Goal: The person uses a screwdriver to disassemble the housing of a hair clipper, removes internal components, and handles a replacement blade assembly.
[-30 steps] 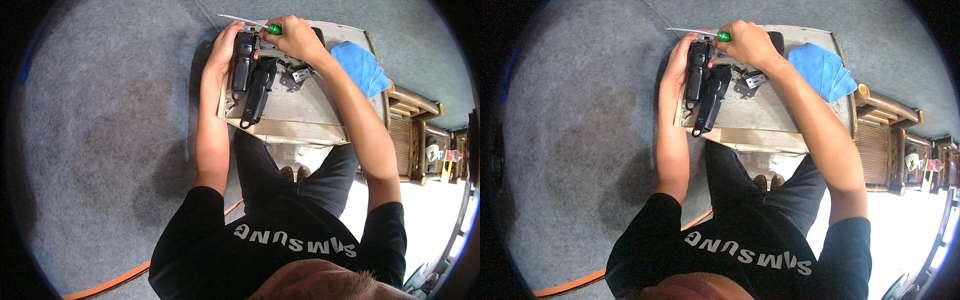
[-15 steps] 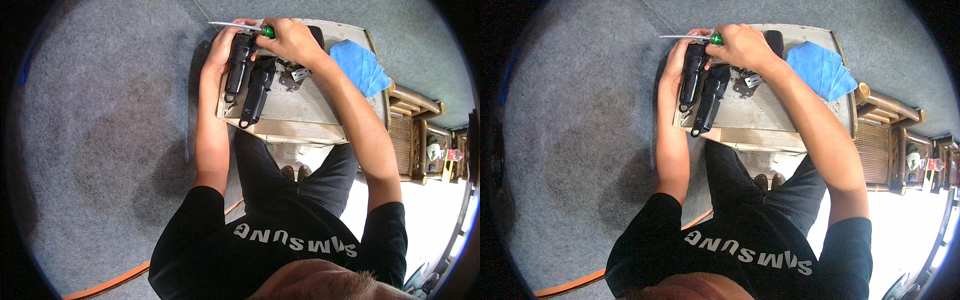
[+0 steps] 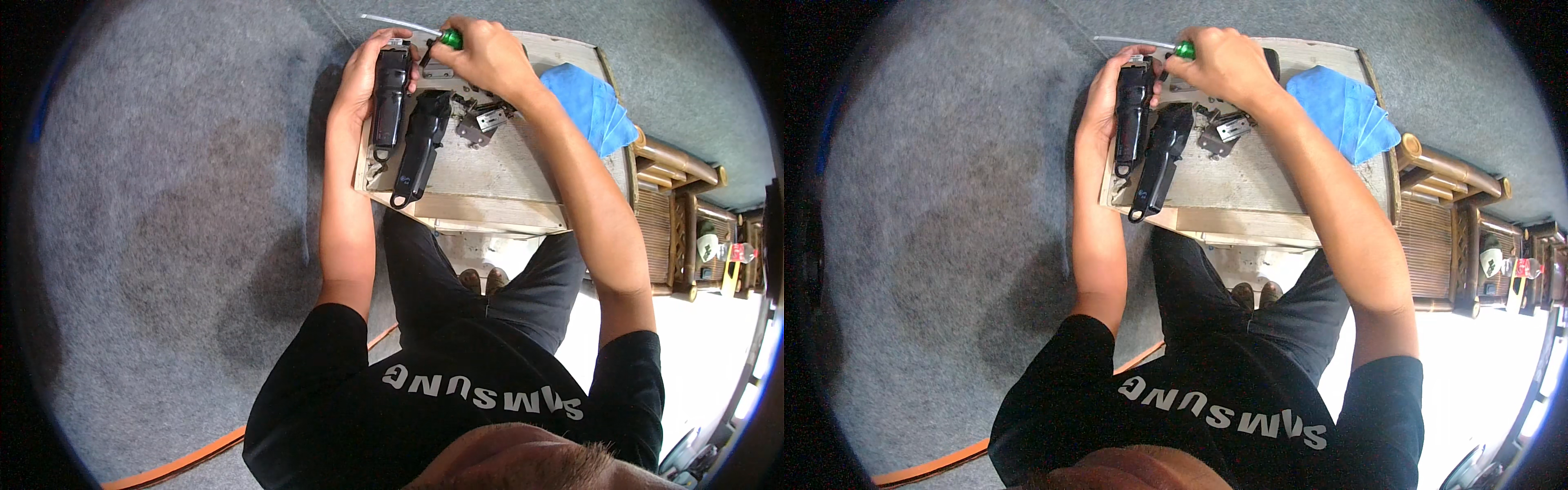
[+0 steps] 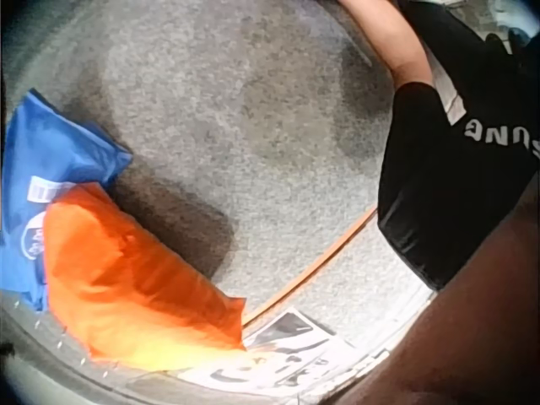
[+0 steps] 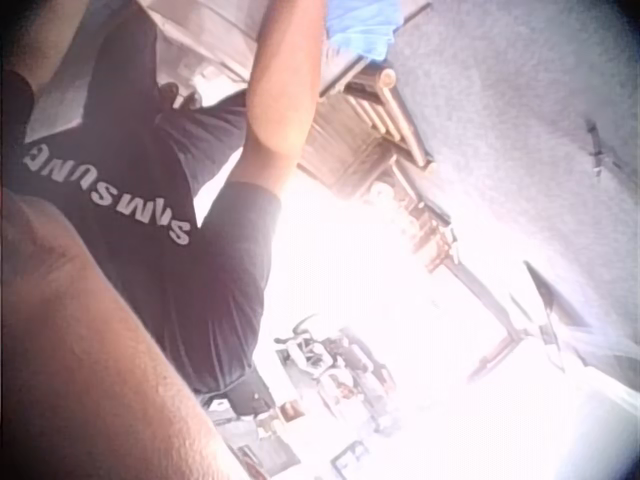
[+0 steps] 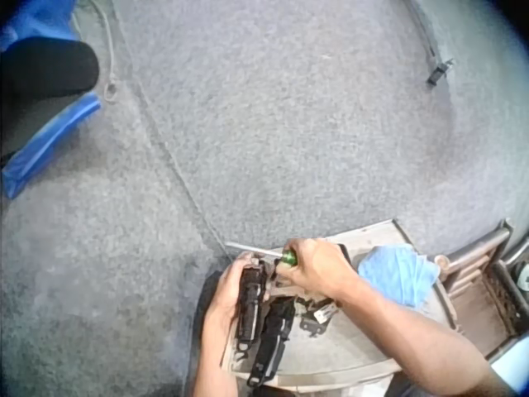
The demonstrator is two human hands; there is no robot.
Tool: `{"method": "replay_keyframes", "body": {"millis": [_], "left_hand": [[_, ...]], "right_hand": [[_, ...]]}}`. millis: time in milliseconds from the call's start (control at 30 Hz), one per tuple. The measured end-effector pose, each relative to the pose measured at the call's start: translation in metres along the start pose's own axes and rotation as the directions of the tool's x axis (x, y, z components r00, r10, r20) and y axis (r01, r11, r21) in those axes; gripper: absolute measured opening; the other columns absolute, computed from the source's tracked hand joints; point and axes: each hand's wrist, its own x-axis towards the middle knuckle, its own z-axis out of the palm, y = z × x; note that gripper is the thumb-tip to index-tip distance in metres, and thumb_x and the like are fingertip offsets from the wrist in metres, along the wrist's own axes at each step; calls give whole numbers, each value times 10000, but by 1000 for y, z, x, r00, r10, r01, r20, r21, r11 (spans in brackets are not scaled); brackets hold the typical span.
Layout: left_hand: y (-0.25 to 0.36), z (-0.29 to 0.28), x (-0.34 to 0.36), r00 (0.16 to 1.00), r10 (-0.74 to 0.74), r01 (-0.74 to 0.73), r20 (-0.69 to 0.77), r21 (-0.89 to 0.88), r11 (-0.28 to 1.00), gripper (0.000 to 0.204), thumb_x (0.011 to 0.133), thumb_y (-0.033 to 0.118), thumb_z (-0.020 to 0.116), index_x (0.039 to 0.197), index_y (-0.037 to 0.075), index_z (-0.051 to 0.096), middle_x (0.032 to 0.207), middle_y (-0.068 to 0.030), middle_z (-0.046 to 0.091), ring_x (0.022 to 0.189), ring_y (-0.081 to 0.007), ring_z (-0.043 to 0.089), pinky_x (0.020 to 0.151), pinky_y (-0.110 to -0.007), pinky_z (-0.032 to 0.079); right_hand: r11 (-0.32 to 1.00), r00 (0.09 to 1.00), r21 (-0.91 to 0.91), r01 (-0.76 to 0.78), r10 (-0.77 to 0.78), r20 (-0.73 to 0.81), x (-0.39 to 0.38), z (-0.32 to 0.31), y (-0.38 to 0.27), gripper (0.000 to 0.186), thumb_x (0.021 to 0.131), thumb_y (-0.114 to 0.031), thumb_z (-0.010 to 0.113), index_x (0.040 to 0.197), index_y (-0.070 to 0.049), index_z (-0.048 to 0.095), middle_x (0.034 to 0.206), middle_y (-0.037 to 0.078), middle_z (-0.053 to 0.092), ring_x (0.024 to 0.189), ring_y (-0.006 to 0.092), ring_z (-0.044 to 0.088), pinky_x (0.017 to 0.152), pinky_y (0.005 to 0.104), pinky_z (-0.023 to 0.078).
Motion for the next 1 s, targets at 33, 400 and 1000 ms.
{"method": "replay_keyframes", "body": {"millis": [33,400,1000], "left_hand": [[0,-1,1,999,20,-21,50,7,1000,353,1041,320,521,1224,32,611,907,-123,686,699,-201,669,592,-330,577],[-2,-1,5,993,39,-38,112,-6,999,404,1034,377,534,1206,18,606,854,-105,680,680,-169,648,595,-311,557],[2,-5,0,961,-51,34,273,66,997,431,1047,412,401,1180,58,606,816,-111,675,632,-163,633,549,-300,550]], "right_hand": [[999,999,-31,-42,41,-33,2,0,3,428,843,-436,697,1045,-65,766,885,219,752,889,408,739,841,500,581],[929,953,-231,-291,304,22,32,-5,24,540,841,-527,711,1123,-69,759,1095,221,751,1061,388,721,950,476,559],[955,996,285,-86,74,51,3,-5,-5,335,904,-376,739,1012,-60,765,791,197,703,718,329,687,730,428,535]]}}
